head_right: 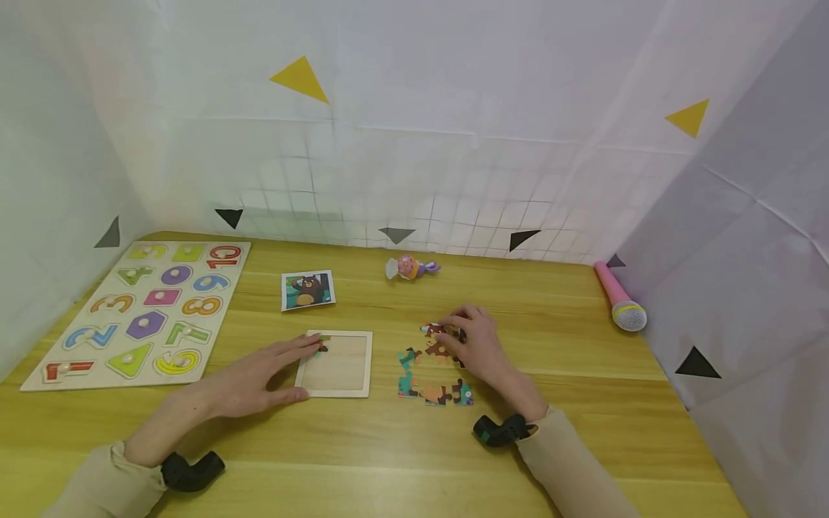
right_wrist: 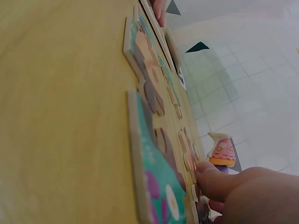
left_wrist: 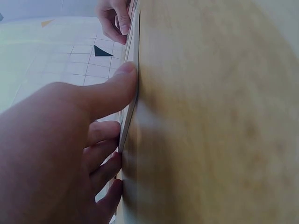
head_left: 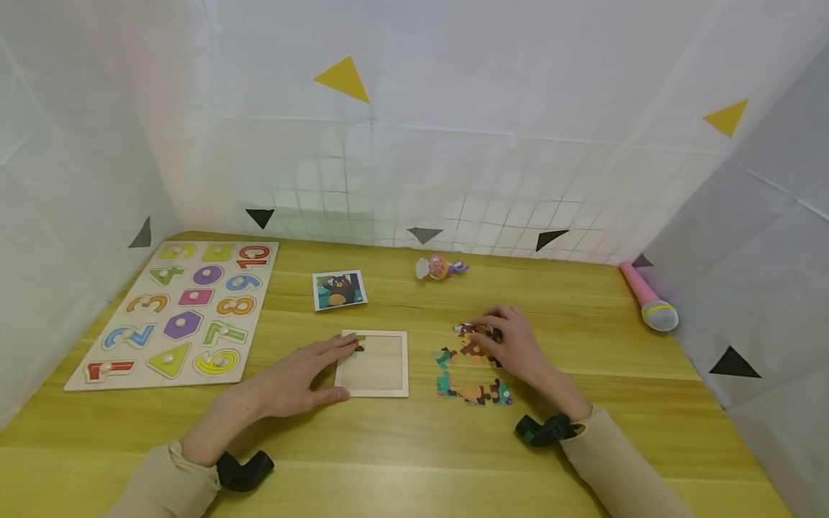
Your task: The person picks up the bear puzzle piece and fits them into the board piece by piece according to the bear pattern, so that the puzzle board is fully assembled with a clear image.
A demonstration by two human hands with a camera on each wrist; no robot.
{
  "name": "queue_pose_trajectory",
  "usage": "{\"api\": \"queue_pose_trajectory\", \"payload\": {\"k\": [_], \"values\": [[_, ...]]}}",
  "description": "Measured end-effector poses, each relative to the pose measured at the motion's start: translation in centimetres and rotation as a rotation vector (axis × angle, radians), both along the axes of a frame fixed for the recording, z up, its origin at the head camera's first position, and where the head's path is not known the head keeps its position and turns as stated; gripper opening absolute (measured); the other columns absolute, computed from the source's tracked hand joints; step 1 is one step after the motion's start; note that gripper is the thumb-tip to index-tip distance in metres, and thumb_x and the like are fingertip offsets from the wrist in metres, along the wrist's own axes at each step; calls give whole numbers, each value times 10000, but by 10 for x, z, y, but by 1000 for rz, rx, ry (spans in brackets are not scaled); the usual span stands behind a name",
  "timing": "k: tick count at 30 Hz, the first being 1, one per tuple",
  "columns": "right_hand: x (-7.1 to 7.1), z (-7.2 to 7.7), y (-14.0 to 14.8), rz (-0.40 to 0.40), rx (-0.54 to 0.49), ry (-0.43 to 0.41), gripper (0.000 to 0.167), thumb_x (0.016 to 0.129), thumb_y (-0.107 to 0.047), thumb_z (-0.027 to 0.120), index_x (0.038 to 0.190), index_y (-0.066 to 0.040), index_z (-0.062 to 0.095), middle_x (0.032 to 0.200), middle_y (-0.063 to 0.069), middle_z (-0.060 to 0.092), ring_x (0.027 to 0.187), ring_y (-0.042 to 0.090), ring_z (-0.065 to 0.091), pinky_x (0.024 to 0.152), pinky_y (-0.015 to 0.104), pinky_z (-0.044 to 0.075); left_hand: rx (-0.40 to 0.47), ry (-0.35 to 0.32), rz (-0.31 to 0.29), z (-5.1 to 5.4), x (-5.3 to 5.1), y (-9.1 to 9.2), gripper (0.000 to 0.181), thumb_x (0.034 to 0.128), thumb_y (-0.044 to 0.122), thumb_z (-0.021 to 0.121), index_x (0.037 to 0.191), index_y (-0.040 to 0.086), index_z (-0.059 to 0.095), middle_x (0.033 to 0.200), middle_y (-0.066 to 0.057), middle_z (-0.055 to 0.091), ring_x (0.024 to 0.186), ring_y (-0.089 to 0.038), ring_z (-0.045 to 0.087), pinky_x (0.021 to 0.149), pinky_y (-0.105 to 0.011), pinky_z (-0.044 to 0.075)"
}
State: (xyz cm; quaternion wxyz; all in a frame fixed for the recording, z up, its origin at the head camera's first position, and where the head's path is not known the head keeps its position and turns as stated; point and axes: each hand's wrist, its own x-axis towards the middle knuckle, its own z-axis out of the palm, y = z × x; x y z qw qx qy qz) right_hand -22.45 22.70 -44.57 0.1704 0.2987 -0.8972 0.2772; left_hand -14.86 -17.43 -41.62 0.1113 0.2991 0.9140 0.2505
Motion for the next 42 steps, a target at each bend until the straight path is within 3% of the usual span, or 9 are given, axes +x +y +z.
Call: {"api": "queue_pose_trajectory", "payload": {"k": [16,30,42], "values": [[1,0,-2,13,8,-14,190,886,-141,760,1063,-73,755,1009,93,622,801,218,451,693,305,335,-1,0,2,2,0,1,747,970,479,614,1577,152,328,1655,-37,248,1517,-309,234,1196,-574,264],[4,5,-5,-16,-28,-37,202,946,-145,696,1121,-47,716,990,59,669,869,209,561,717,347,436,5,5,-1,1,0,1,738,972,476,613,1570,140,342,1650,-55,262,1510,-322,251,1195,-567,271],[3,5,-5,-29,-33,14,222,948,-113,680,1147,-16,702,985,83,692,898,236,624,752,414,510,10,15,-6,1,0,1,738,975,493,599,1565,128,350,1645,-67,273,1504,-333,265,1187,-575,279]]}}
